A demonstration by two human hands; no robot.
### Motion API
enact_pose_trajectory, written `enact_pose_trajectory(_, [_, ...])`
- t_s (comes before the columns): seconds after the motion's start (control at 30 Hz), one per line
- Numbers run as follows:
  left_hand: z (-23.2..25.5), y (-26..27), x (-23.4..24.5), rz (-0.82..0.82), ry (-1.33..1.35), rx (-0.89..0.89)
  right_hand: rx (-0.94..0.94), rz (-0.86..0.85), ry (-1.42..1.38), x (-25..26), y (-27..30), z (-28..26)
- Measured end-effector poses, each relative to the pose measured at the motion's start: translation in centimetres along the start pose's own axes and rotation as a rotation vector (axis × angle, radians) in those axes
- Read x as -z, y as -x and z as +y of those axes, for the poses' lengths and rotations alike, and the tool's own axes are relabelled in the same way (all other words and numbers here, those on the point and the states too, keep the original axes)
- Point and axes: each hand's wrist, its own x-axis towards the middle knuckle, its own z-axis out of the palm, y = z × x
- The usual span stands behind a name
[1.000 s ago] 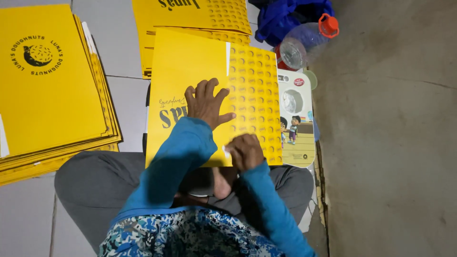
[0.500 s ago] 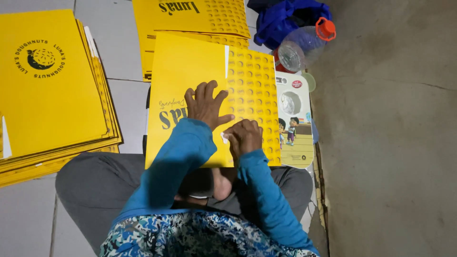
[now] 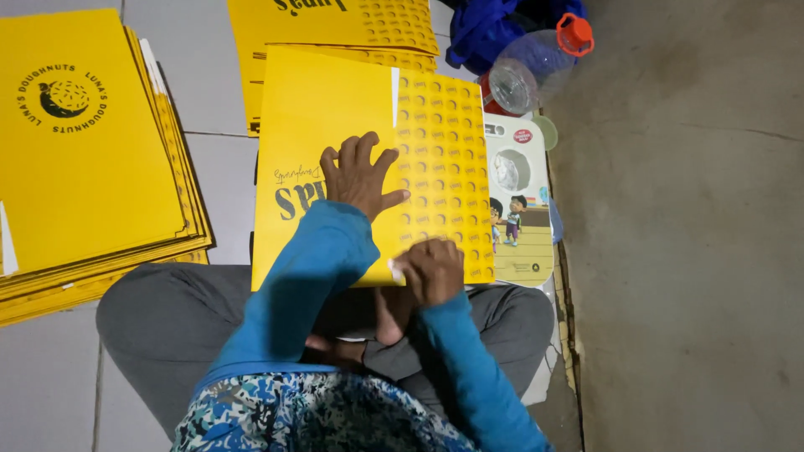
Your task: Applying glue to the edges of yellow cardboard boxes using a small applicator stick
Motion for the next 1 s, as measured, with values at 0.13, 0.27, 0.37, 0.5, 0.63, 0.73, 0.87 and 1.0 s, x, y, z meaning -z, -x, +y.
enact_pose_trajectory(0.13, [0.0,-0.2,0.0,0.016,-0.014,-0.016,0.04,0.074,-0.062,-0.4,-4.0,0.5])
enact_pose_trajectory(0.27, [-0.4,-0.1,-0.5,0.015,-0.014,-0.019,0.224,0.093,-0.074,0.9,-3.3,0.1])
enact_pose_trajectory(0.37, [-0.1,-0.1,-0.5,0.023,-0.021,-0.003,0.322,-0.005,-0.222,3.0,-1.2,-0.1])
enact_pose_trajectory(0.5, [0.0,-0.3,0.0,-0.004,-0.027,-0.012,0.292,-0.021,-0.316,3.8,-0.6,-0.7])
enact_pose_trajectory(0.63, [-0.2,0.1,-0.2,0.027,-0.027,-0.015,0.236,-0.014,-0.369,3.4,-0.4,-0.8])
enact_pose_trajectory(0.73, [-0.1,0.0,-0.4,0.071,0.001,-0.037,0.211,0.007,-0.346,3.5,-0.3,-0.8])
enact_pose_trajectory(0.87, [0.0,0.1,-0.2,0.054,0.0,-0.018,0.192,-0.006,-0.258,3.4,0.6,-0.7])
enact_pose_trajectory(1.0, [0.1,0.1,-0.1,0.029,0.02,-0.003,0.261,0.055,-0.236,3.1,2.0,-0.9])
